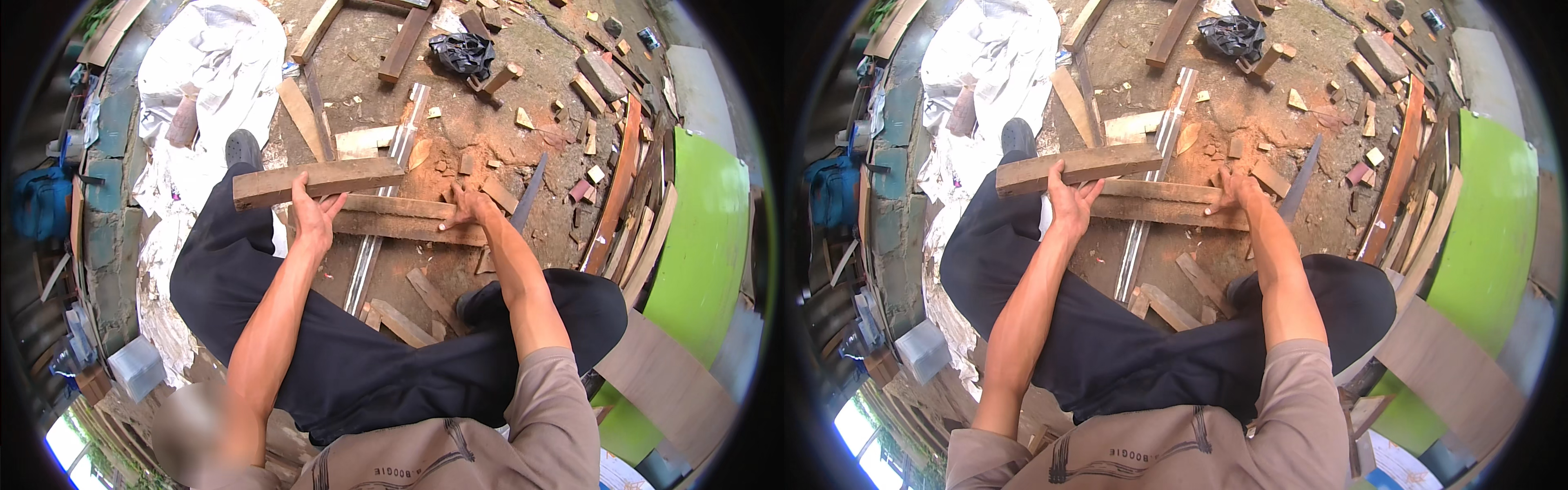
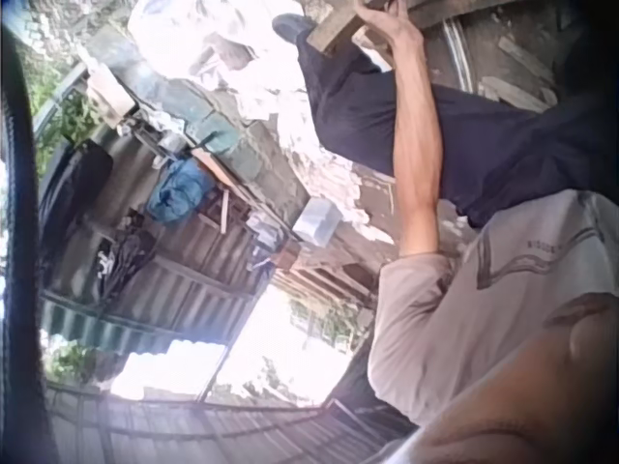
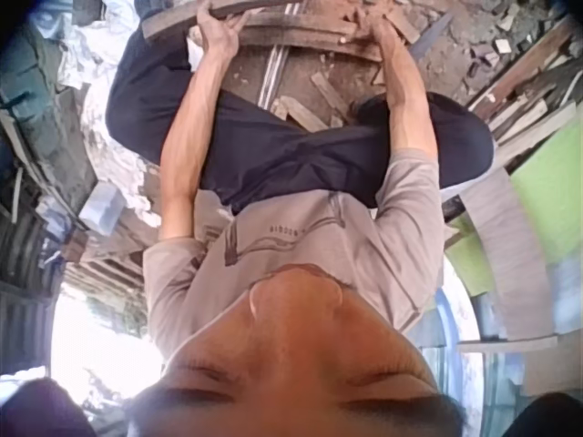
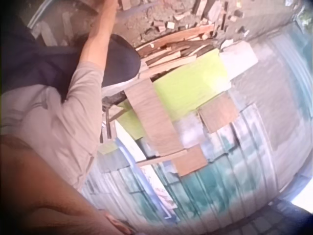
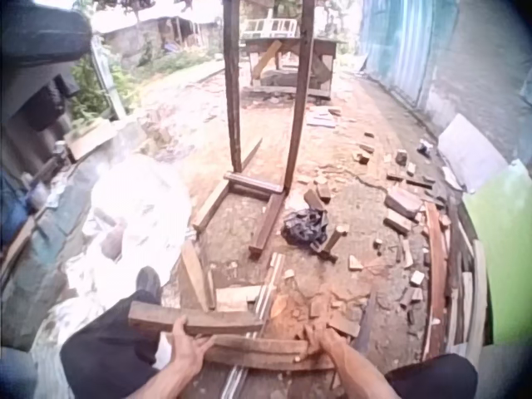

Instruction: The person holds a metal sanding block and rubs it along the edges of wooden planks. They then sit on the ground and use a hand saw to cut a small piece of wood.

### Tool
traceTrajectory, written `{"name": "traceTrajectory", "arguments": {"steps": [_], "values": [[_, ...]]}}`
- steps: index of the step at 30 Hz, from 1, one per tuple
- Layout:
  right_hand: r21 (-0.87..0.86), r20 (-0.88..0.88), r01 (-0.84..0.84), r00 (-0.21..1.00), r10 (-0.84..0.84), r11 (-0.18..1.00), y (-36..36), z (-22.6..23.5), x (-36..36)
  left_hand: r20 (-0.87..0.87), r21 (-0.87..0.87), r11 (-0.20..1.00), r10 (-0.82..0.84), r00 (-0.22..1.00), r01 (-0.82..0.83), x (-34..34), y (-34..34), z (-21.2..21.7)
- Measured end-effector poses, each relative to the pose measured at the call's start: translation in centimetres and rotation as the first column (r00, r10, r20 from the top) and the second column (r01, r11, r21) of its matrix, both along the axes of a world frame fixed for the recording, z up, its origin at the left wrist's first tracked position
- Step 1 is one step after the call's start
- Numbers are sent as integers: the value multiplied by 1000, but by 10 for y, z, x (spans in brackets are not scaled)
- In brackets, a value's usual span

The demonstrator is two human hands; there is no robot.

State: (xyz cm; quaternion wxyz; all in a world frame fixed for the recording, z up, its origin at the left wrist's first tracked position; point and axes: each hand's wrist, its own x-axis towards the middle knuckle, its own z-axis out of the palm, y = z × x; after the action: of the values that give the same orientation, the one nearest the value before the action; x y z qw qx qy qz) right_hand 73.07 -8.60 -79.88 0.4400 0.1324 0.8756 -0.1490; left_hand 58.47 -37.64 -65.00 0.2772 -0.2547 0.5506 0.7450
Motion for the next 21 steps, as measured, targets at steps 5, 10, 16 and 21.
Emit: {"name": "traceTrajectory", "arguments": {"steps": [5, 10, 16, 21], "values": [[-43, 225, -33, 973, 42, 999, 1, 13, -14, -24, 22, 999, -23, 999, 23, 1, 3, 4], [-13, 19, -16, 1000, 16, 1000, 1, 5, 4, -19, 20, 1000, -12, 1000, 12, -1, 9, 6], [-75, -224, 64, 971, -79, 995, -1, 2, 22, -27, 20, 1000, -14, 1000, 14, 0, 9, 4], [-75, -772, 644, 445, -453, 761, -10, -14, 86, -18, 17, 1000, -6, 1000, 6, -1, 12, 5]]}}
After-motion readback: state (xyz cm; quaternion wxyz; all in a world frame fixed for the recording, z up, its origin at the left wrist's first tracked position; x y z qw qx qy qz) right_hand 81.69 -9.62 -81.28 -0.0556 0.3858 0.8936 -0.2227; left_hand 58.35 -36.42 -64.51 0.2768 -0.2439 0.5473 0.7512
